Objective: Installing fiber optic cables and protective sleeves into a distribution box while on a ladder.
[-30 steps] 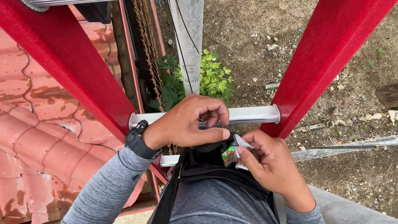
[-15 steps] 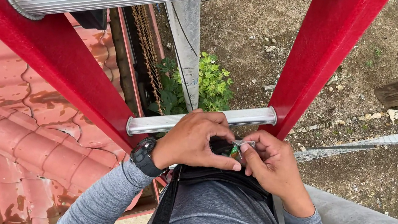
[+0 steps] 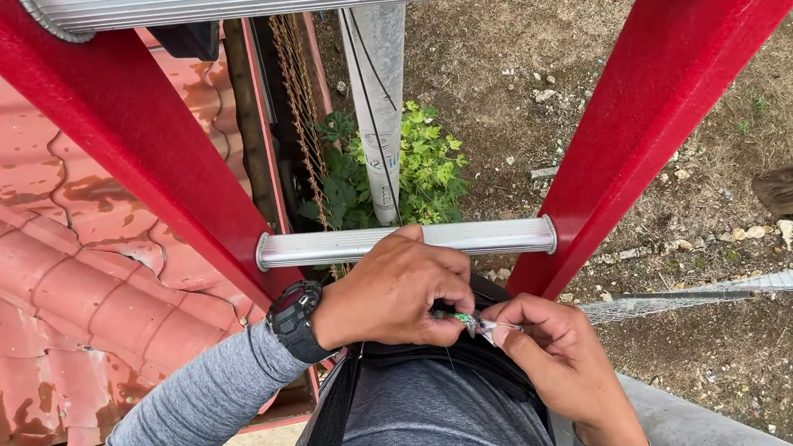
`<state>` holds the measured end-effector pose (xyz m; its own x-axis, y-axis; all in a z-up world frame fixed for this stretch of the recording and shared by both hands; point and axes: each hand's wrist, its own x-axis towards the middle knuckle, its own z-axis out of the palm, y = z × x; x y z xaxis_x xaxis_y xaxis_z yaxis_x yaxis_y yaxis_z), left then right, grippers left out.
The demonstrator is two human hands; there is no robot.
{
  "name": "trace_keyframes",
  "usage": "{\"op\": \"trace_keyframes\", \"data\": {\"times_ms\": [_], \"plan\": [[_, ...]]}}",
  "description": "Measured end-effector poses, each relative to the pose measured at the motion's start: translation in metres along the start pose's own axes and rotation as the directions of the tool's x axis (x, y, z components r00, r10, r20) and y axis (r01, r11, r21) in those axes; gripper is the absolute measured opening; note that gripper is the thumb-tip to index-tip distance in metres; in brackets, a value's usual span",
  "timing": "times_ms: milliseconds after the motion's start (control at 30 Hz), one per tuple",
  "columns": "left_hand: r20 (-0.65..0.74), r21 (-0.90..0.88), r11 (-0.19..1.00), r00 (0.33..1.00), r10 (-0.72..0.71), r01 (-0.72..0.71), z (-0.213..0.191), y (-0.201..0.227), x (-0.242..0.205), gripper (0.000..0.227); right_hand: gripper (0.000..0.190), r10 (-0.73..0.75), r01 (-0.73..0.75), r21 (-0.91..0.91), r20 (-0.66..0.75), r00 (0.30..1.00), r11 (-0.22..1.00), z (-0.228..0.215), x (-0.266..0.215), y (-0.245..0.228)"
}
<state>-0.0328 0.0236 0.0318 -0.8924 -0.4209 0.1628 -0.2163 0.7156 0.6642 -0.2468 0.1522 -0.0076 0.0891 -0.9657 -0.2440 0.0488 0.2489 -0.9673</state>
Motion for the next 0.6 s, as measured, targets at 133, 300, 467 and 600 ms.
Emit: {"op": "trace_keyframes", "data": {"times_ms": [133,300,467,600], "plan": [[0.029,0.017,0.999,0.999,0.034,-0.034,-0.001,0.001,0.000,0.013,0.012,0.093,-0.093,0.019,0.006,0.996,0.995,-0.014,-0.011,0.011],[0.092,0.125,0.992,0.996,0.011,-0.022,-0.005,-0.008,-0.010,0.018,0.012,-0.120,0.133,0.231,-0.066,0.991,0.964,-0.038,-0.026,-0.015],[0.066,0.072,0.996,0.997,0.043,-0.048,-0.010,0.000,-0.004,0.031,0.016,-0.092,0.091,-0.013,-0.153,0.984,0.996,-0.014,-0.008,-0.025],[-0.163,-0.320,0.946,0.981,-0.106,0.049,-0.018,-0.016,-0.004,0.027,0.017,-0.193,0.198,-0.006,-0.233,0.953,0.980,0.008,0.020,-0.026]]}}
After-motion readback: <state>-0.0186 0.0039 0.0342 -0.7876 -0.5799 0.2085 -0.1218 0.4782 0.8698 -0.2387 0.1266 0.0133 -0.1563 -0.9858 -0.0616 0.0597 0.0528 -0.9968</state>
